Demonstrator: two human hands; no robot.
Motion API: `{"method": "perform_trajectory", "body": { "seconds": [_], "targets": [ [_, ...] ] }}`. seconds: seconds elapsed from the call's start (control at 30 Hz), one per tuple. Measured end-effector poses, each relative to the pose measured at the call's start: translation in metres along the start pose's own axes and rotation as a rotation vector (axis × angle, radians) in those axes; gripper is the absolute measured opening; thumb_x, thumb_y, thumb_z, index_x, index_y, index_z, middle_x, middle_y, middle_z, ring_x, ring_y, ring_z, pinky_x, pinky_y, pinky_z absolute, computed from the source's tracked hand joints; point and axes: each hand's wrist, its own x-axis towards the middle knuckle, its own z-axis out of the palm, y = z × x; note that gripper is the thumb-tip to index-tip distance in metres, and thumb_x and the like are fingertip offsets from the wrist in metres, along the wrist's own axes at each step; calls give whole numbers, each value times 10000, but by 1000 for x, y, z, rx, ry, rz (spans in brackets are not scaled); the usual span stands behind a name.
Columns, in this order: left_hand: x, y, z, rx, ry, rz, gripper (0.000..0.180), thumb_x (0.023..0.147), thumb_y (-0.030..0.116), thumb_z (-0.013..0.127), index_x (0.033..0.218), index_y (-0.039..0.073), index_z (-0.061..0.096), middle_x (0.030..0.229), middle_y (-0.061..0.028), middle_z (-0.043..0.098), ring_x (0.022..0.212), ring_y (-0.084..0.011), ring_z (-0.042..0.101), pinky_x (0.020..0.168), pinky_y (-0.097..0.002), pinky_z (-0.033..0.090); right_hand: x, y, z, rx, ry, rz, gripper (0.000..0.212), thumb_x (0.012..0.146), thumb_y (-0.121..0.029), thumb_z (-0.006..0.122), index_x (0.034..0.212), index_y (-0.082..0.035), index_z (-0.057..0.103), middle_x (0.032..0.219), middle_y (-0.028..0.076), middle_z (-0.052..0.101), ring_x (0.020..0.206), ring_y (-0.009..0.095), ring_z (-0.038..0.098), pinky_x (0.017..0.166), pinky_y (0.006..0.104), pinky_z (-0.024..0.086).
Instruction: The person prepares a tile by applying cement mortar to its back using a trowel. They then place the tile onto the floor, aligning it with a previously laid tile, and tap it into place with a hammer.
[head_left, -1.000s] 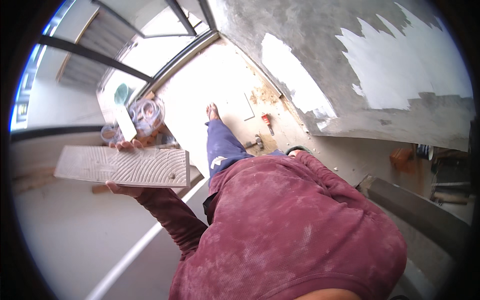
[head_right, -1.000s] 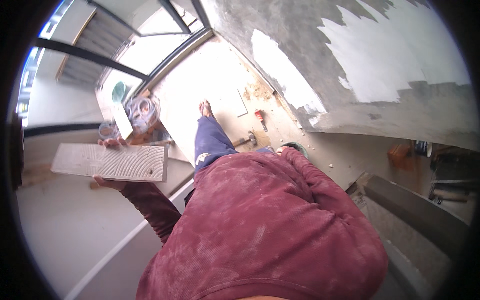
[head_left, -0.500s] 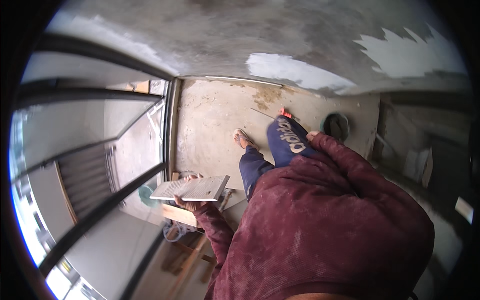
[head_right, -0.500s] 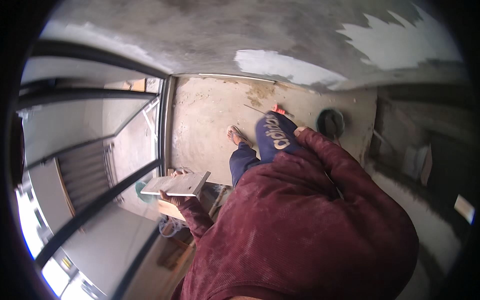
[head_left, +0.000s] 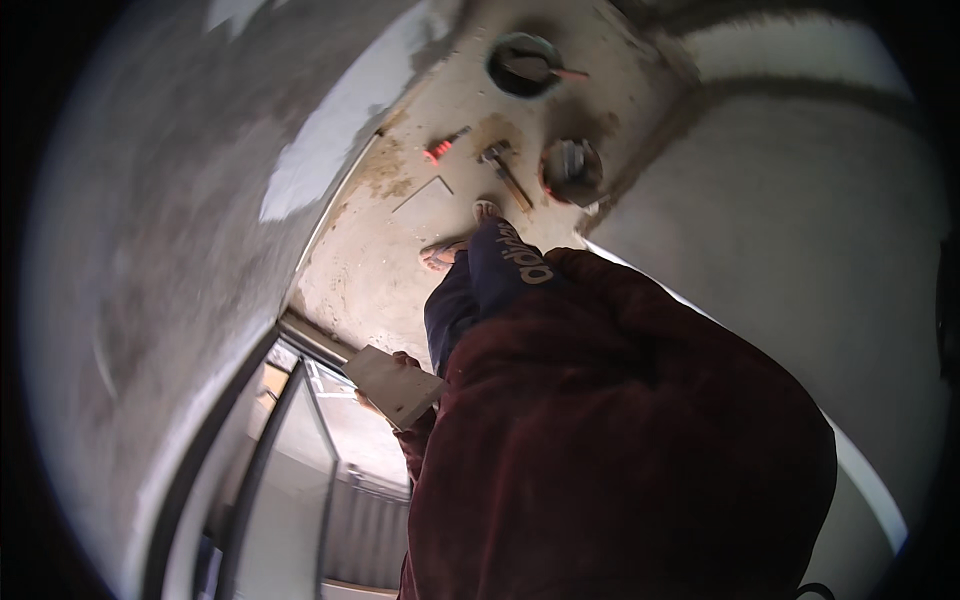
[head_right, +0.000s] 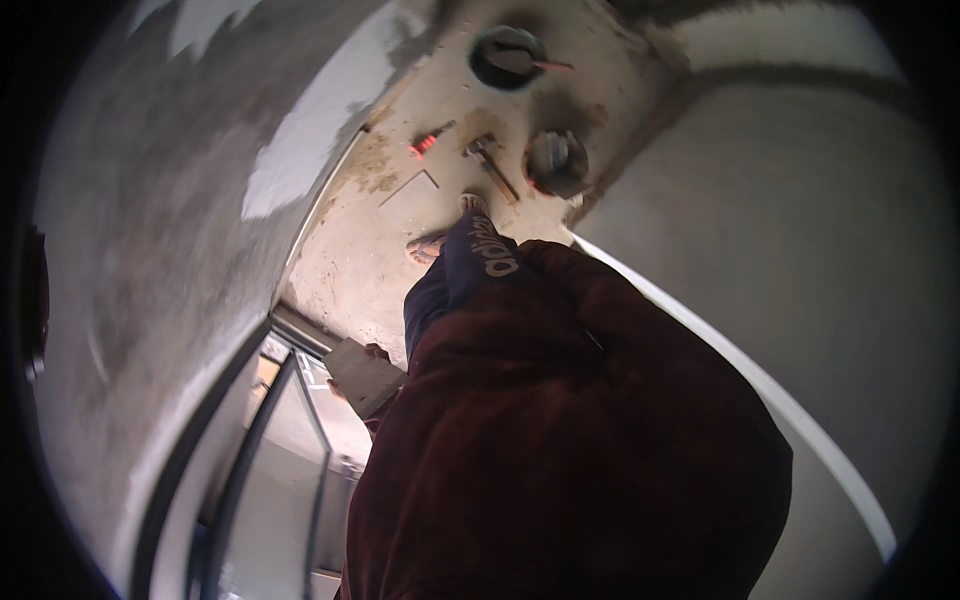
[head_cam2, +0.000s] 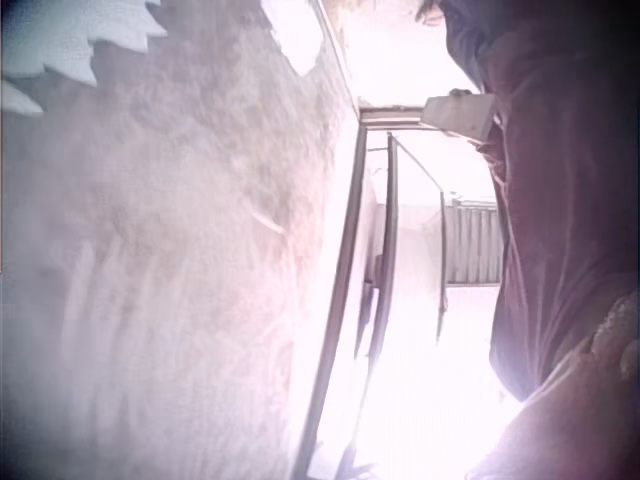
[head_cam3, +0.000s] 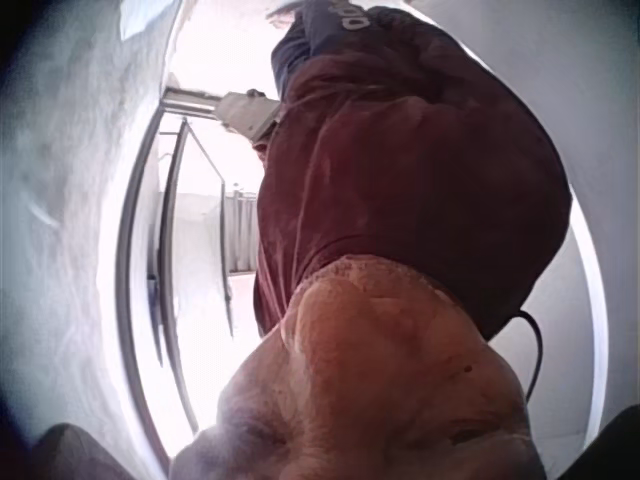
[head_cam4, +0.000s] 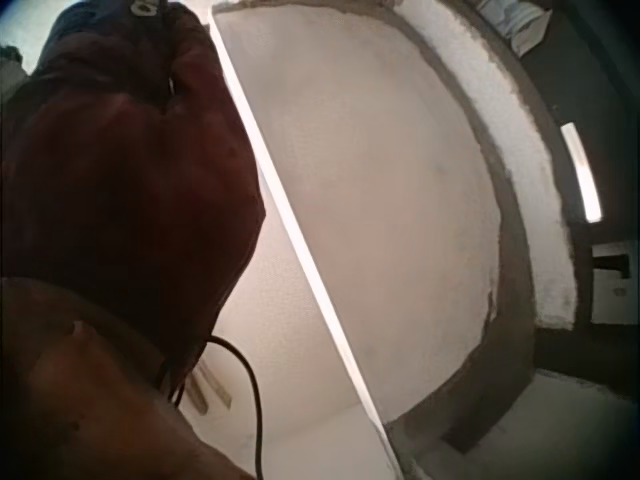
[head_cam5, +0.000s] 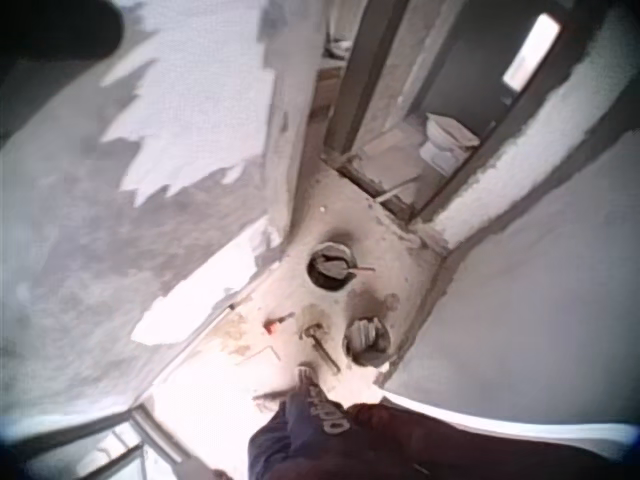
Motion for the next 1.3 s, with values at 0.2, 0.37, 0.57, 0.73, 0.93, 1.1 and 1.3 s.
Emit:
{"method": "perform_trajectory", "body": {
  "seconds": [0.2,0.37,0.57,0.73,0.93,1.1,1.3],
  "targets": [
    [36,-42,3,6,104,-446,762,716,601,607,1189,19,467,1042,-204,519,918,-333,524,854,-467,458,-34,101,31,349,193,124,139,750,-146,588,854,-85,658,784,71,642,692,196,609,609,337,497],
    [46,-88,19,278,262,-496,826,699,584,621,1176,-57,415,1049,-192,498,927,-297,521,883,-442,450,23,160,47,1031,255,42,20,758,-91,610,772,-78,607,644,10,549,530,139,500,499,287,444],
    [62,-123,-20,158,229,-635,870,702,509,656,1286,-51,337,1140,-181,468,1076,-300,496,963,-493,397,135,216,-15,360,461,98,82,732,-132,649,809,-123,674,707,34,635,662,179,586,641,338,479],
    [97,-120,-95,71,295,-852,976,643,446,737,1357,-24,266,1197,-167,449,1139,-303,471,985,-508,372,183,198,-172,-230,517,329,281,777,-95,571,1049,-104,638,1058,103,607,998,269,551,864,383,437],
    [133,-127,-127,199,392,-884,956,635,434,741,1370,3,305,1205,-137,471,1112,-291,495,967,-503,383,279,256,-252,-413,1005,164,368,780,-82,539,1133,-124,633,1165,130,610,1145,290,523,927,415,427],
    [137,-137,-121,208,466,-849,954,624,428,753,1362,6,322,1196,-134,490,1109,-298,508,969,-507,385,274,240,-273,-574,832,266,345,734,-204,586,1065,-152,665,1039,125,648,1039,278,578,861,417,454],
    [148,-143,-120,139,424,-909,972,615,391,769,1366,-4,295,1214,-145,479,1147,-308,494,977,-520,372,202,270,-267,-37,378,41,299,693,-326,643,699,-30,604,710,159,615,725,303,620,668,430,451]
  ]
}}
